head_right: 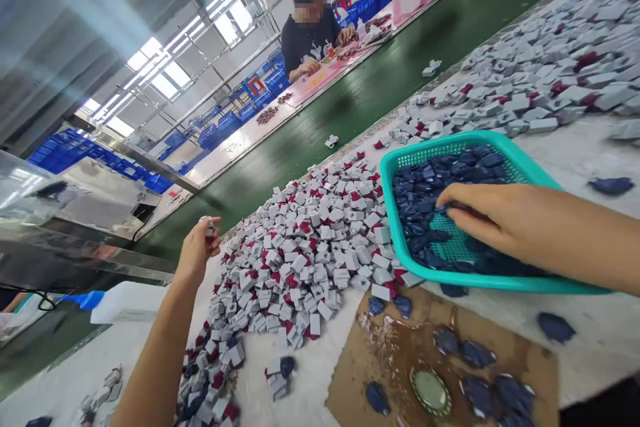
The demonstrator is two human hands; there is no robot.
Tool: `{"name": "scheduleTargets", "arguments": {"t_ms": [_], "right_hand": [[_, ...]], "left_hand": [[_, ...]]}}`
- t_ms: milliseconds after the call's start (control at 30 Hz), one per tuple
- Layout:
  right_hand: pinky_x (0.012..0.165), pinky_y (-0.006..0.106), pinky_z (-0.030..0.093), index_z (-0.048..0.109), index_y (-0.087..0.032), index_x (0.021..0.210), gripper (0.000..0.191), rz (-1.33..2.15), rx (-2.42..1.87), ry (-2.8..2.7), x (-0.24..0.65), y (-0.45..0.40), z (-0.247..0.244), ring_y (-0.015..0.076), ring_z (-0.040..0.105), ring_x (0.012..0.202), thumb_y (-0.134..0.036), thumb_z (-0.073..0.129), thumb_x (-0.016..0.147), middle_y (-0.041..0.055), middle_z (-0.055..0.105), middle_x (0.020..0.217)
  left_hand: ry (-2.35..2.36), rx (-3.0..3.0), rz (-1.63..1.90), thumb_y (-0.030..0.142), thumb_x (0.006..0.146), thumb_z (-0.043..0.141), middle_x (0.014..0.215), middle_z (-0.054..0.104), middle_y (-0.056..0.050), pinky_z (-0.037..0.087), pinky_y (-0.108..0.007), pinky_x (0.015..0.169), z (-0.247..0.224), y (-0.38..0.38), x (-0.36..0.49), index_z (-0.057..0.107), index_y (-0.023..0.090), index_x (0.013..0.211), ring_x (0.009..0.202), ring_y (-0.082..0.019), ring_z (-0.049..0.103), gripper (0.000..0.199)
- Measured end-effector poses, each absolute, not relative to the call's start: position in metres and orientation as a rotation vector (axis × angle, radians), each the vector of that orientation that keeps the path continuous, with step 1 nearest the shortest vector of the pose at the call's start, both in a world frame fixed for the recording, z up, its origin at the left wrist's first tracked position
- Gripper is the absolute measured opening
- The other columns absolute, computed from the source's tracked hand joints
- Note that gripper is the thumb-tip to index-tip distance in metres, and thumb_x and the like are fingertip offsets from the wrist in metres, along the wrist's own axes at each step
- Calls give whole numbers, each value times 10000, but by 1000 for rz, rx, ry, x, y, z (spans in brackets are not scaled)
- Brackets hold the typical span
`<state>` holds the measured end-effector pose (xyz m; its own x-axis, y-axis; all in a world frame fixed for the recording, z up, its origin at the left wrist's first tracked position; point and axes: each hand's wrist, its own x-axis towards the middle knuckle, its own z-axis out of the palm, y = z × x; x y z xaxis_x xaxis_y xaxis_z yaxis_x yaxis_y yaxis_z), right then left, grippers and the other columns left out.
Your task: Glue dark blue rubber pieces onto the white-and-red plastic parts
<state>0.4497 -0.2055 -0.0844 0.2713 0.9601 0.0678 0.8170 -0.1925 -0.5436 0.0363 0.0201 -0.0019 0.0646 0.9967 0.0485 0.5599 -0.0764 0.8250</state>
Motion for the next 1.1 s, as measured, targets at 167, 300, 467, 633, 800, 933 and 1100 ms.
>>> {"name": "scheduleTargets", "arguments": {"t_ms": [167, 300, 467, 633, 800, 933, 1100], "right_hand": [[572, 318, 435, 536, -250, 1073, 648, 1047, -1895, -1292, 431, -225, -44, 133, 536, 566, -815, 449, 768, 50, 658, 846], [533, 278, 418, 577, -262, 1052, 685, 1099, -1788, -1152, 423, -248, -41, 129, 492, 562, -845, 532, 693, 18, 574, 671], [536, 241, 414, 523, -283, 1195, 557, 1005, -1733, -1576, 379, -288, -52, 131, 540, 624, -708, 506, 835, 2, 587, 746], [574, 293, 343, 507, -201, 871, 267, 792, -1651, -2044, 333, -302, -75, 134, 530, 600, -371, 340, 993, -4, 550, 694], [597, 312, 325, 495, -187, 824, 183, 333, -1591, -2303, 319, -293, -85, 145, 542, 640, -197, 365, 953, 1, 562, 771], [671, 314, 366, 521, -191, 925, 227, 226, -1553, -2345, 317, -291, -84, 157, 581, 767, -122, 306, 929, 20, 577, 862], [661, 332, 336, 500, -203, 897, 193, 295, -1630, -2287, 316, -295, -80, 164, 552, 737, -174, 319, 959, 14, 561, 832]], "left_hand": [[1342, 1256, 939, 624, 637, 649, 694, 371, 57, 253, -122, 389, 1, -92, 26, 398, 173, 859, 499, -45, 343, 561], [1167, 939, 965, 464, 664, 802, 688, 367, 72, 239, -75, 371, -1, -166, 28, 513, 162, 1025, 478, -14, 297, 552], [933, 662, 872, 421, 726, 754, 753, 443, 17, 357, -86, 402, -4, -220, 49, 637, 118, 1095, 564, -39, 405, 491], [897, 614, 835, 383, 658, 879, 840, 542, -23, 407, -82, 396, -35, -247, 82, 677, 113, 1026, 678, -75, 520, 499], [931, 451, 865, 430, 542, 946, 901, 622, -34, 440, -44, 470, -60, -264, 100, 663, 112, 907, 739, -71, 623, 560], [909, 552, 892, 497, 644, 883, 760, 618, 11, 434, -61, 433, -67, -268, 99, 572, 155, 967, 605, -71, 629, 564], [866, 747, 914, 466, 781, 797, 603, 508, 82, 328, -41, 352, -71, -265, 95, 436, 210, 976, 401, -14, 444, 483]]}}
